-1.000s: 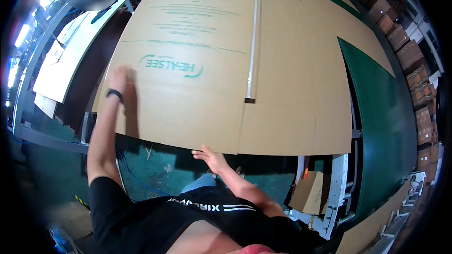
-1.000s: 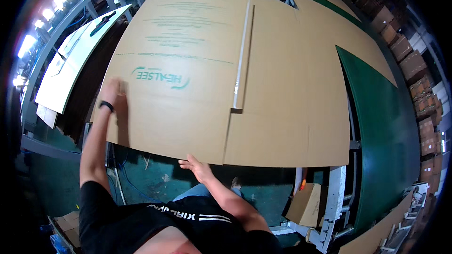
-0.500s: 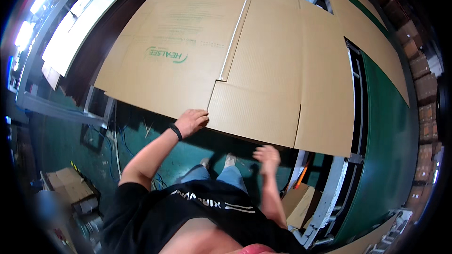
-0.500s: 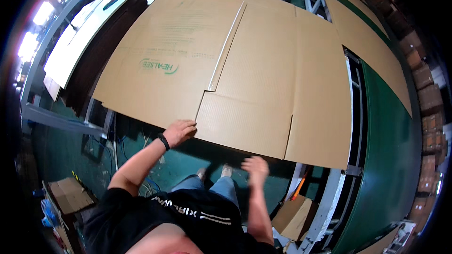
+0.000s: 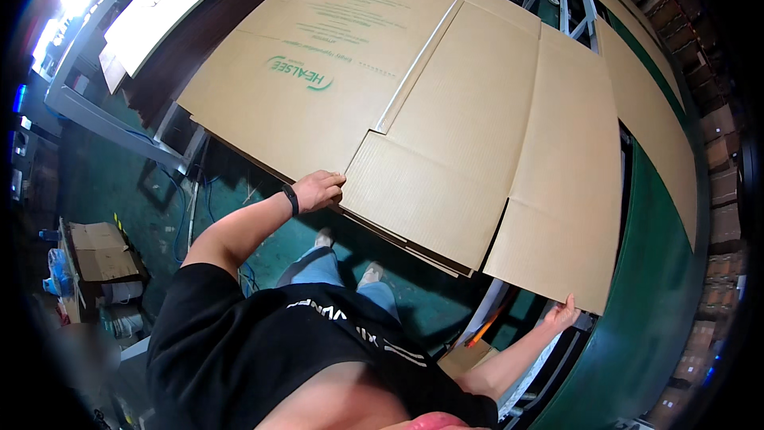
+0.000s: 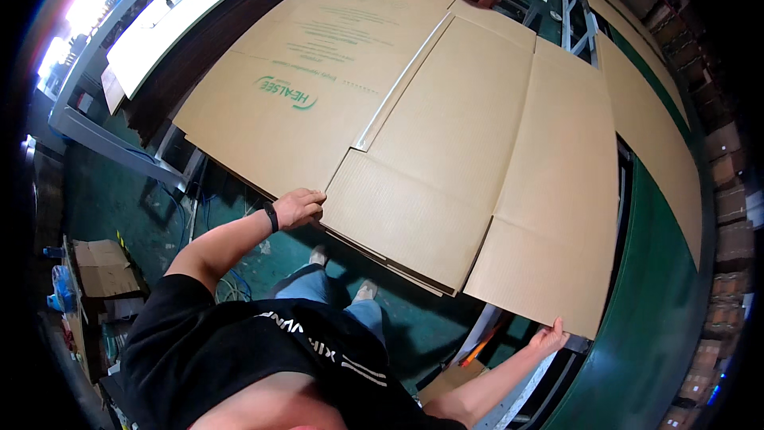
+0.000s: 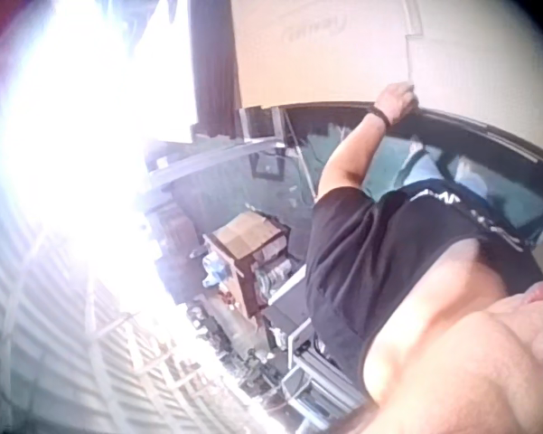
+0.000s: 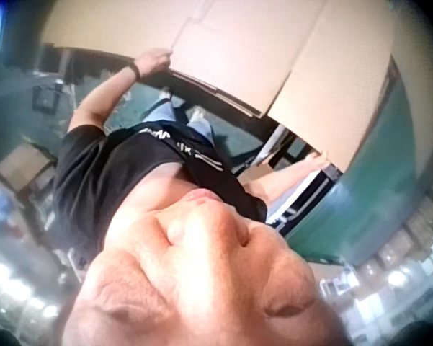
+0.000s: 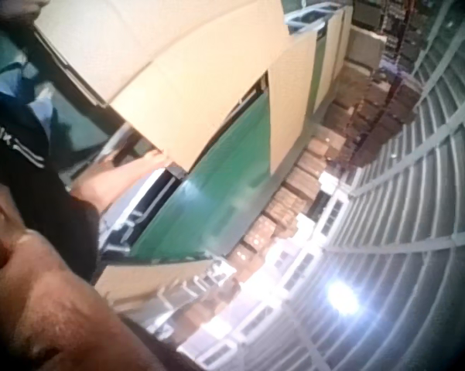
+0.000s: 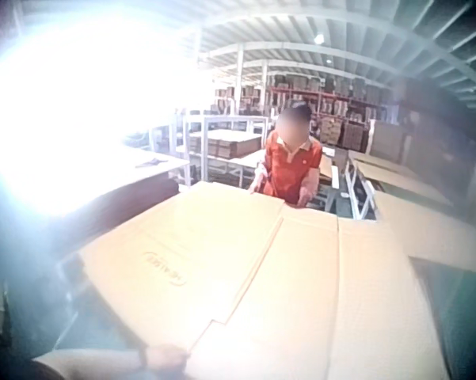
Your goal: The person repeatedly picks up flat cardboard sheets from a conveyor belt, folds them along pre-scored lines, and stacks the folded pieces. The person handles the cardboard by hand, aligning edges and creasing folds before placing each piece onto a growing stack.
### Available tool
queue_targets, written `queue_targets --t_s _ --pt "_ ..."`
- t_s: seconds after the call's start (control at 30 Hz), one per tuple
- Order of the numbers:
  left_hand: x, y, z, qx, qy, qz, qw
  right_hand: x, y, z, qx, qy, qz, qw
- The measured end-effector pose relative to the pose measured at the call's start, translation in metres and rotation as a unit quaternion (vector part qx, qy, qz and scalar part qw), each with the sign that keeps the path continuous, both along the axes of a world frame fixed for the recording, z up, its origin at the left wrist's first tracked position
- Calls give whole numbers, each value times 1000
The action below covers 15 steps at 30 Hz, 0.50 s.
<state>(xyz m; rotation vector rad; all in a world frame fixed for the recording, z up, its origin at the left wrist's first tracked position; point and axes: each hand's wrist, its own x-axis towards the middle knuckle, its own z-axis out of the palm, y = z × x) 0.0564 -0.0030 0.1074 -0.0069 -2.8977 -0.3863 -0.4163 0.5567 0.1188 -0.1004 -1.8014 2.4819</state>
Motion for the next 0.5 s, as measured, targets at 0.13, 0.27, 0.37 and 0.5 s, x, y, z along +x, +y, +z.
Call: queue_targets --t_s 0.13,0.27,0.37,0.5 --pt "4 -6 -10 25 -5 5 1000 95 -86 133 141 174 27 974" --pt "6 -9 -20 44 24 -1 999 173 -192 197 193 327 88 921" --pt "4 -13 -29 69 40 -6 997 210 -259 193 288 321 199 880" --pt "9 -21 -37 96 67 -3 993 275 -347 156 384 503 364 684"
